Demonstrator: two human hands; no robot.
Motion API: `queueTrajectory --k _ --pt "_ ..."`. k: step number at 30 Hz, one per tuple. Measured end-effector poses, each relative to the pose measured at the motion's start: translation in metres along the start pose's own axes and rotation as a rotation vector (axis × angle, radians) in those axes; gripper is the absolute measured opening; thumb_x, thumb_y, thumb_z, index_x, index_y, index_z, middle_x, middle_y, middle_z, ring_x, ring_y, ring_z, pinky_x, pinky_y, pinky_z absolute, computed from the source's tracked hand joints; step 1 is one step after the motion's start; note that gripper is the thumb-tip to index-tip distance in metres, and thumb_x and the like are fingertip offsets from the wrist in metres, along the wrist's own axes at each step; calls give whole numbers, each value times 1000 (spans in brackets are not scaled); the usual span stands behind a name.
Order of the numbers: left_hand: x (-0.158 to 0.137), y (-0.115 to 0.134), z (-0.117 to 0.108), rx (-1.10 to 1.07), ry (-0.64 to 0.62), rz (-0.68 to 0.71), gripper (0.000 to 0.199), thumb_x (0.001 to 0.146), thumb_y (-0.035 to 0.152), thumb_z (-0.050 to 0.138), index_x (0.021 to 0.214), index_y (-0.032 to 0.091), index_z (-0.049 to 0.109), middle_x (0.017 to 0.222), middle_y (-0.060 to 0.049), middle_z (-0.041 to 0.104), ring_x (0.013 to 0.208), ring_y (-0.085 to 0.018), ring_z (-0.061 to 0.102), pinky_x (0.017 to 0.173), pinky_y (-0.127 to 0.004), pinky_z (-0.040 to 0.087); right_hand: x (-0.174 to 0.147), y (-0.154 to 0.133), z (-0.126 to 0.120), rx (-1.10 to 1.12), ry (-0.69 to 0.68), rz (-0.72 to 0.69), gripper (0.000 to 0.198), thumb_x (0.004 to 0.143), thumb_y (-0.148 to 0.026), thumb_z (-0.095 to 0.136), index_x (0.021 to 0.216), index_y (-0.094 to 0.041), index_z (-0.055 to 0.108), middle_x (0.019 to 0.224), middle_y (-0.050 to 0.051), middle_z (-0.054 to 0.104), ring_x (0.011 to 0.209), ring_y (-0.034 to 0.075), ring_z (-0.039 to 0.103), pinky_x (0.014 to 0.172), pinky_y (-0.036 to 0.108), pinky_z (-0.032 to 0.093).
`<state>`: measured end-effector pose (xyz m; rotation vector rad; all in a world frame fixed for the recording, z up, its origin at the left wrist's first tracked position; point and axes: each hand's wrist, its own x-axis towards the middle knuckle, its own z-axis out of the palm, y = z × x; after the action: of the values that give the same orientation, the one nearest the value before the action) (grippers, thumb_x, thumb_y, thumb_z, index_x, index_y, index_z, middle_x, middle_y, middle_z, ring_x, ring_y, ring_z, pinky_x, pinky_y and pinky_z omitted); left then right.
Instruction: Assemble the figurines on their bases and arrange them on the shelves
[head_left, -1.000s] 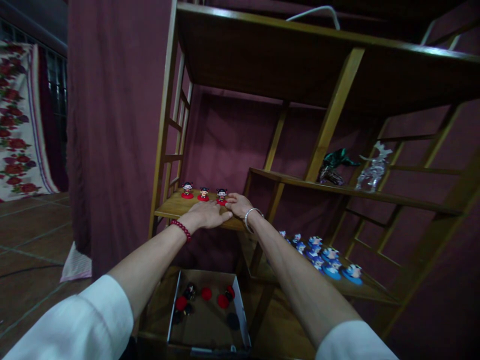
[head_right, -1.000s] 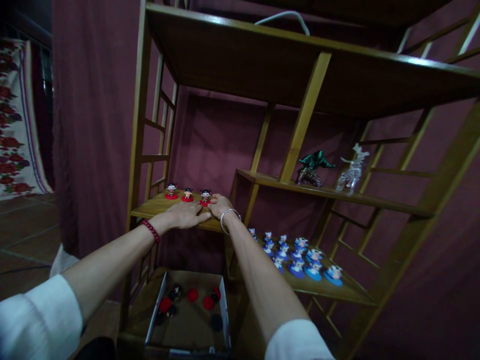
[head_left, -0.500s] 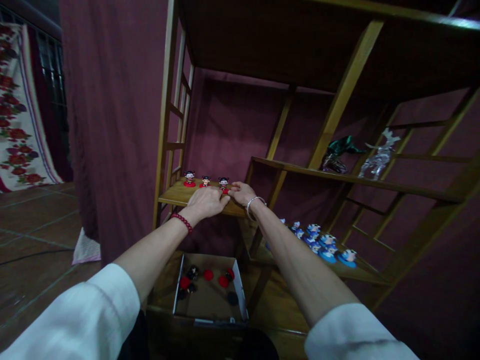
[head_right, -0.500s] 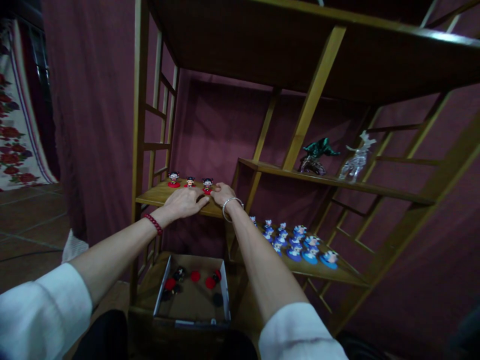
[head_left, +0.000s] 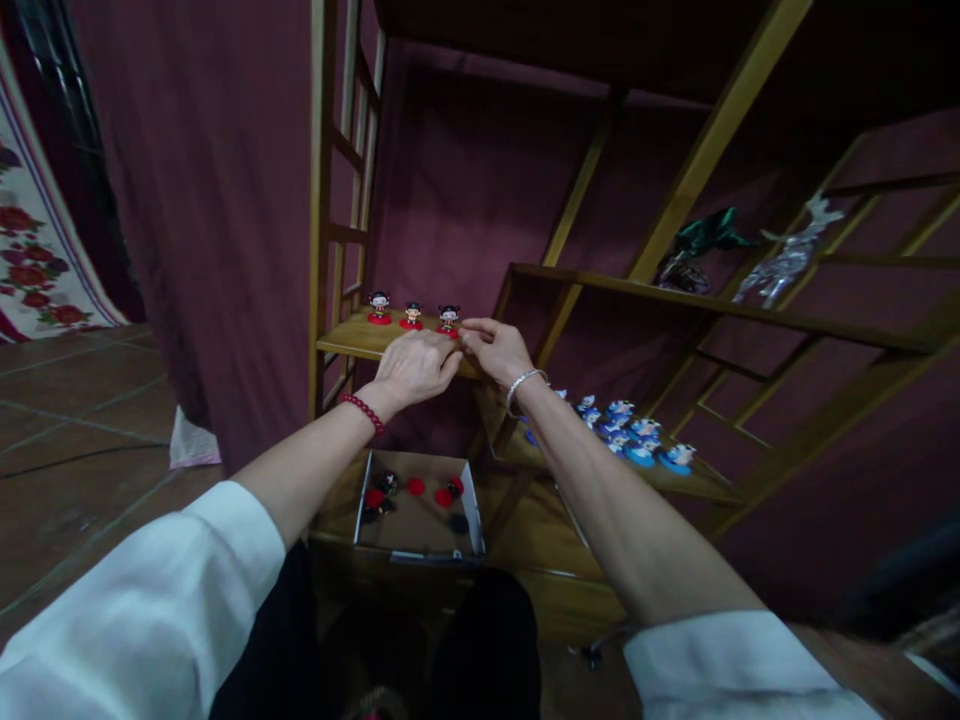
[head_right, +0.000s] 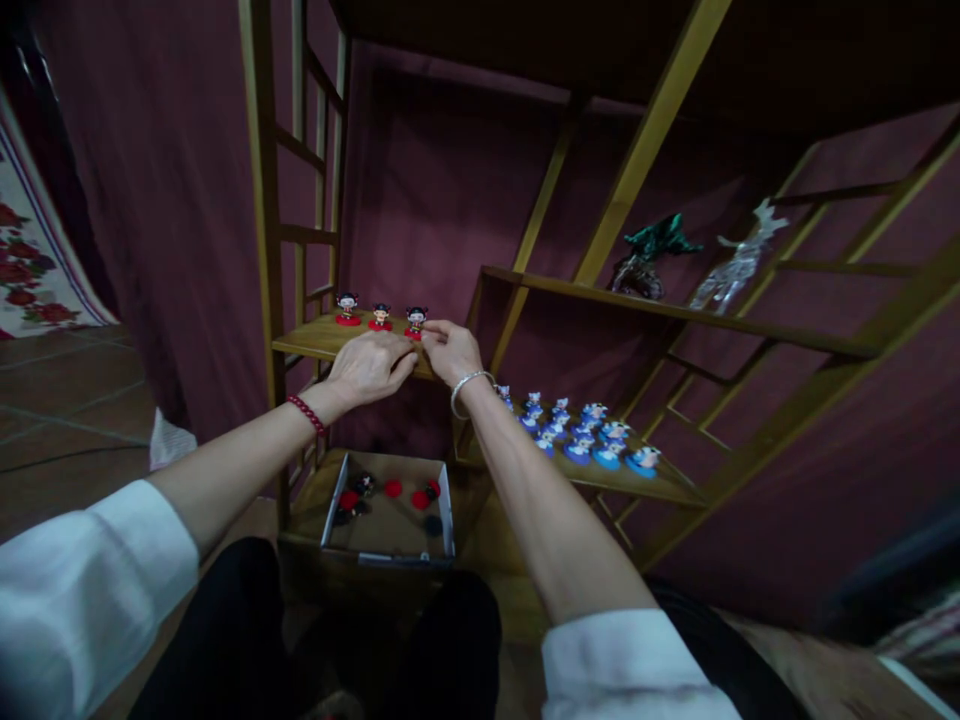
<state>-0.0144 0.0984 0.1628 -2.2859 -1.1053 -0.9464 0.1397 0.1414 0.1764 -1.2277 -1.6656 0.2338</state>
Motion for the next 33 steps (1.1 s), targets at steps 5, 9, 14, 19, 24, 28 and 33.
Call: queueTrajectory --k 5,9,14,19,24,28,33 --pt "-17 6 16 -70 90 38 39 89 32 28 108 14 57 111 -11 61 103 -23 52 91 -38 35 -22 -2 1 64 26 -186 24 80 -21 50 100 -14 62 93 3 68 84 14 64 84 33 49" --pt "-29 11 30 -102 163 18 41 89 30 28 119 13 49 124 -12 53 115 -24 44 96 -42 31 -45 -5 2 55 41 -294 27 83 -21 44 104 -16 60 98 3 66 92 15 62 87 34 47" --pt "-38 19 44 -95 229 -23 43 88 28 29 127 13 40 134 -13 43 127 -25 33 104 -47 21 -75 -7 4 -63 122 -432 29 87 -22 38 111 -22 55 108 3 62 105 17 55 93 36 43" --pt "-40 29 52 -94 294 -92 45 89 26 27 131 14 33 142 -11 33 134 -20 20 110 -44 13 -90 -6 10 -190 178 -528 31 86 -17 36 110 -22 55 113 5 60 110 19 51 97 41 38" --pt "-44 35 58 -55 276 -133 48 90 25 25 137 15 23 146 -9 25 136 -19 11 112 -43 9 -104 2 19 -244 162 -595 38 86 -16 34 121 -21 50 128 7 51 121 22 42 102 46 31" --pt "-56 38 67 -39 228 -140 50 90 24 23 140 17 17 148 -8 20 137 -20 6 112 -43 10 -125 10 29 -271 190 -576 40 86 -14 34 122 -24 49 134 5 43 124 22 37 103 48 31" --pt "-83 39 89 -127 159 -97 51 91 26 23 140 16 14 147 -11 20 137 -20 2 110 -44 17 -155 35 47 -273 171 -528 38 85 -14 36 118 -25 52 138 5 38 126 22 35 101 46 35"
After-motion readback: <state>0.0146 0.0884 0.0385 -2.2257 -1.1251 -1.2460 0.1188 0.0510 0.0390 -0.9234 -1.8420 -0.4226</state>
